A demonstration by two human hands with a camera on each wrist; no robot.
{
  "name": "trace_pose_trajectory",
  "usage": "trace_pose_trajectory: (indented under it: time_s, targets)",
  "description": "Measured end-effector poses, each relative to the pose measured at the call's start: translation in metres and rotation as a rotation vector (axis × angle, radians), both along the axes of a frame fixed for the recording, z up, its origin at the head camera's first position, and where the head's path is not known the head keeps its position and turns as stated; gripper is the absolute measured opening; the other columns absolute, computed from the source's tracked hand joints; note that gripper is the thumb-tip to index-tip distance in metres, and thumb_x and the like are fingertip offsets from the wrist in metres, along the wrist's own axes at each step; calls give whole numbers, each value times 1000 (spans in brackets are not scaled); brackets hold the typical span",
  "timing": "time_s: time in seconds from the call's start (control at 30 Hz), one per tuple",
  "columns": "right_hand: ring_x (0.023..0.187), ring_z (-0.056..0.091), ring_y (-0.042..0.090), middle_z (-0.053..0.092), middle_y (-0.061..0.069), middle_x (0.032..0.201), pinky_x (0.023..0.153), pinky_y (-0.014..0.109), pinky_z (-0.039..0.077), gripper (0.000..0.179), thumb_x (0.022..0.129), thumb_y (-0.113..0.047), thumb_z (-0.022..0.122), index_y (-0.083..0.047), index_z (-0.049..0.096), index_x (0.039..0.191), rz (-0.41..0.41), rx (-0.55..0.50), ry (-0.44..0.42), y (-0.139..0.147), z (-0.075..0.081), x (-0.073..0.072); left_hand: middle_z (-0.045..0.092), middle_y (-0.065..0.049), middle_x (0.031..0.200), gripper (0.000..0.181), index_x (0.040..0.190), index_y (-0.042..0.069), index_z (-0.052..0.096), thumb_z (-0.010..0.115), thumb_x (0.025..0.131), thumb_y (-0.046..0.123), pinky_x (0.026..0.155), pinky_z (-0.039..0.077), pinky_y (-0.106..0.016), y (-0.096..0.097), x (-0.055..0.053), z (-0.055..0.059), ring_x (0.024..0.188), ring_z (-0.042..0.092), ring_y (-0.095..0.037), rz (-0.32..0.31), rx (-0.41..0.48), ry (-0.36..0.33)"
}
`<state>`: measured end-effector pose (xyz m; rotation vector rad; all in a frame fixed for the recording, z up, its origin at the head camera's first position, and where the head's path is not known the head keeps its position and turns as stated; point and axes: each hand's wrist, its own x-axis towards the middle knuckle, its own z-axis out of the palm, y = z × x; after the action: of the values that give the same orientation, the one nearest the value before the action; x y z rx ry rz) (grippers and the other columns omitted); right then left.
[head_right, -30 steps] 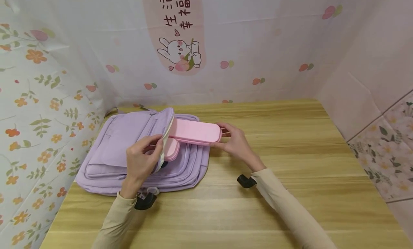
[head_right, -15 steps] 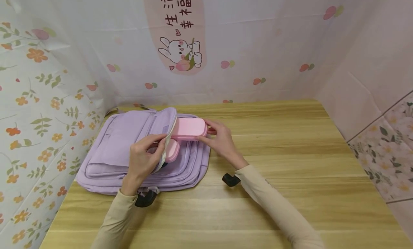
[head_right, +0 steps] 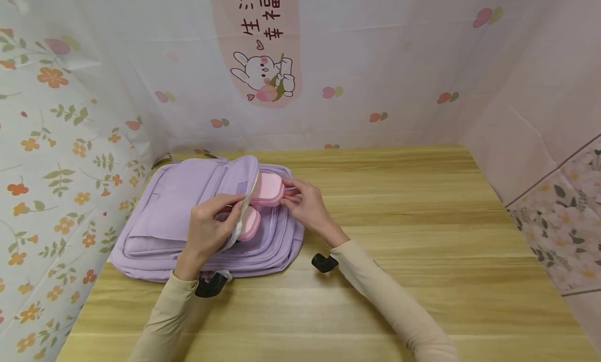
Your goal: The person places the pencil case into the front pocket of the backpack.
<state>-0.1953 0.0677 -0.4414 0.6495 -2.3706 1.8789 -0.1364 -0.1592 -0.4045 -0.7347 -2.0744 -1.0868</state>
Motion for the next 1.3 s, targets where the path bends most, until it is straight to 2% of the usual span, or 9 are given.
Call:
trace_pose_trajectory:
  time_s: [0.23,0.4,0.53,0.67,0.8,1.03,1.2,1.3]
  targets:
    - [104,69,46,64,35,118,88,24,60,40,81,16,74,19,61,119,-10,-34,-8,-14,0,0,77,-13,87,18,99,-3,77,71,84,-10,63,62,-22,-1,-2,0,72,73,-20,-87,-31,-13]
    - [97,71,45,67,33,112,84,22,61,35,79,14,77,18,63,112,-18,-20,25,-26,-4,-1,77,-12,86,18,98,-3,77,71,83,-9,62,61,-22,-2,-1,-2,71,72,-19,-108,-59,-8]
    - [96,71,45,67,34,111,83,24,62,35,79,15,76,18,64,112,-13,-25,37,-30,-9,-1,76,-12,86,16,98,-3,77,71,84,-7,64,61,-20,1,2,-3,71,72,-18,-109,-65,-35]
    - [100,71,43,69,32,114,87,28,62,34,84,15,72,15,65,117,7,-23,17,-23,-11,0,75,-11,82,13,96,-2,77,72,83,-5,61,60,-21,8,3,-2,68,70,-16,-65,-105,-40]
    - [102,72,39,71,28,114,90,36,62,31,89,12,67,11,66,120,-7,44,22,-7,-10,4,70,-9,78,10,92,-1,77,74,83,-1,59,56,-25,20,5,-1,65,64,-16,-10,-198,-21]
    - [105,70,39,71,26,118,94,48,60,30,93,6,64,10,66,122,-54,147,50,26,-8,11,65,-6,83,5,86,3,77,77,81,6,70,59,-34,32,10,-3,76,64,-23,102,-379,-13]
    - [111,68,42,67,27,126,99,53,57,34,93,2,65,10,63,126,-57,221,59,45,-5,15,61,-8,86,3,84,4,75,76,83,6,71,58,-34,34,12,-4,79,61,-24,129,-463,0]
    - [113,66,42,65,26,129,101,55,56,38,93,-3,68,9,61,129,-64,297,87,56,-4,18,59,-9,86,4,83,3,72,75,84,6,70,56,-34,33,12,-5,79,59,-25,126,-470,3]
